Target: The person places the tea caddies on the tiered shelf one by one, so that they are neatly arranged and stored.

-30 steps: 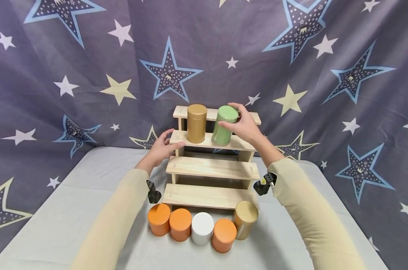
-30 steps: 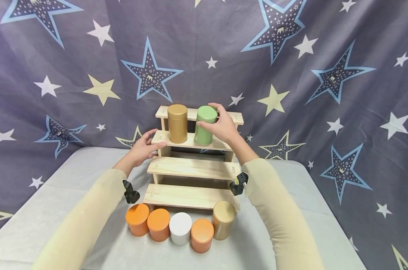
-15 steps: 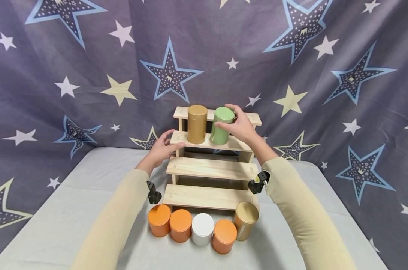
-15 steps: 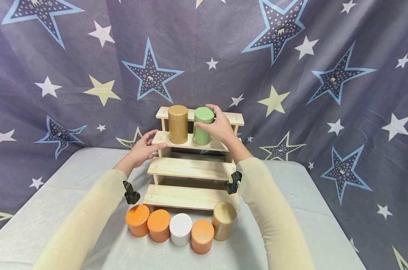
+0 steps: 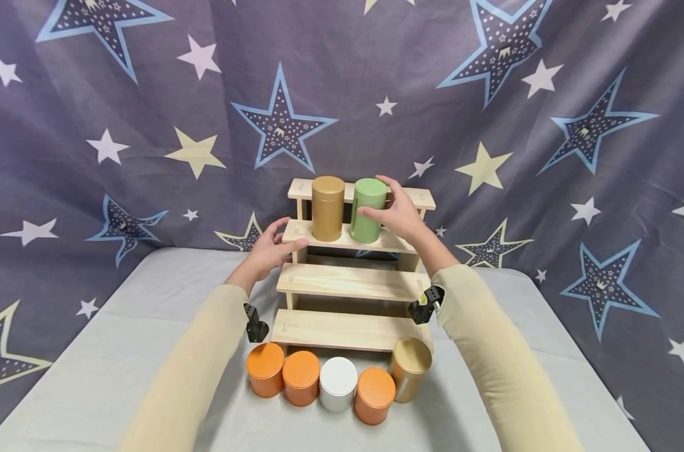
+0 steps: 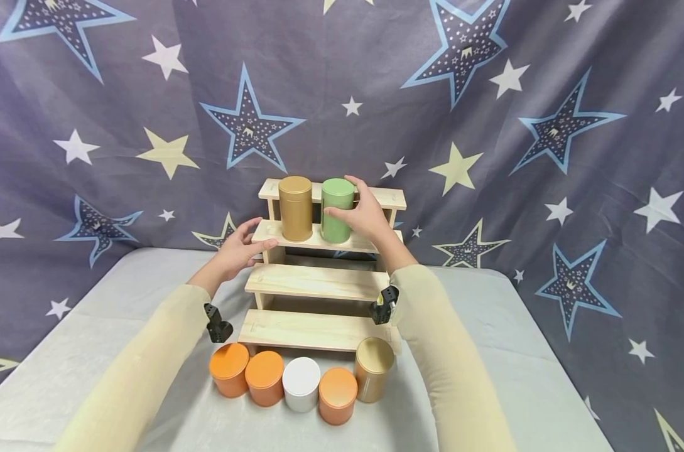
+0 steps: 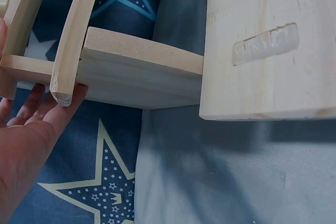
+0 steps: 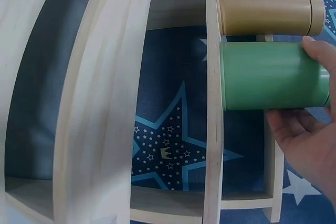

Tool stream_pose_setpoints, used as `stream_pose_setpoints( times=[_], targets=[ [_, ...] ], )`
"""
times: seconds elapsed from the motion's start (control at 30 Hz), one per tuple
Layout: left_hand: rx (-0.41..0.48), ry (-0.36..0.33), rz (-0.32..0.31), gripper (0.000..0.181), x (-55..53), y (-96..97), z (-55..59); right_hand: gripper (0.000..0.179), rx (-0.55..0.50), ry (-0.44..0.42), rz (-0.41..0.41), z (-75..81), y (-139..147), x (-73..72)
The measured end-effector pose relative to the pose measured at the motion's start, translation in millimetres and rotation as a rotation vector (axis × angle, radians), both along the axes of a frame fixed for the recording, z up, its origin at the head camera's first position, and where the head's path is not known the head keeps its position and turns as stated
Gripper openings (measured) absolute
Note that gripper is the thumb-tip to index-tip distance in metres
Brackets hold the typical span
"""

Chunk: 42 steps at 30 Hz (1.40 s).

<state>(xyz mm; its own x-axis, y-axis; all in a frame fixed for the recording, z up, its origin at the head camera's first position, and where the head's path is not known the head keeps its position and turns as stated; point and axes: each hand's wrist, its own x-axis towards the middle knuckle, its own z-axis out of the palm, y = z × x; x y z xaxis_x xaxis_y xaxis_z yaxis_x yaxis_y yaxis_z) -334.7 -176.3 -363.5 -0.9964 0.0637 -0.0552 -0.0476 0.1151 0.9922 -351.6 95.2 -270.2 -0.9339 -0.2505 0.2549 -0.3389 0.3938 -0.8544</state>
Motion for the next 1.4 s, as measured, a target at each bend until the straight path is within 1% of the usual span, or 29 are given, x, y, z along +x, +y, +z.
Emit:
stream_pose_setpoints(
  times=[0.33, 0.7, 0.87, 1.1, 1.27, 1.4],
  targets=[
    [0.001, 0.005, -0.001, 0.087, 0.6, 1.0, -0.1, 0.083, 0.000, -0.020, -0.007, 0.4, 1, 3.4],
    [-0.005, 0.017, -0.002, 0.089, -0.5, -0.2, -0.9, 0.082, 0.003, 0.016, -0.034, 0.5, -3, 6.4],
    [-0.007, 0.015, 0.007, 0.087, -1.9, -0.9, -2.1, 0.085, -0.002, 0.006, -0.039, 0.9, -5, 8.1],
    [-0.014, 0.018, 0.000, 0.088, -0.8, -0.5, -1.9, 0.088, -0.022, -0.008, -0.057, -3.7, -2, 10.5],
    [-0.015, 0.009, 0.006, 0.087, -0.8, -0.2, -1.5, 0.084, -0.029, -0.003, -0.066, -8.8, 5, 12.7],
    [-0.016, 0.009, 0.001, 0.089, 0.5, 0.1, -0.6, 0.078, -0.011, 0.003, -0.062, -12.1, 12, 17.9]
  ],
)
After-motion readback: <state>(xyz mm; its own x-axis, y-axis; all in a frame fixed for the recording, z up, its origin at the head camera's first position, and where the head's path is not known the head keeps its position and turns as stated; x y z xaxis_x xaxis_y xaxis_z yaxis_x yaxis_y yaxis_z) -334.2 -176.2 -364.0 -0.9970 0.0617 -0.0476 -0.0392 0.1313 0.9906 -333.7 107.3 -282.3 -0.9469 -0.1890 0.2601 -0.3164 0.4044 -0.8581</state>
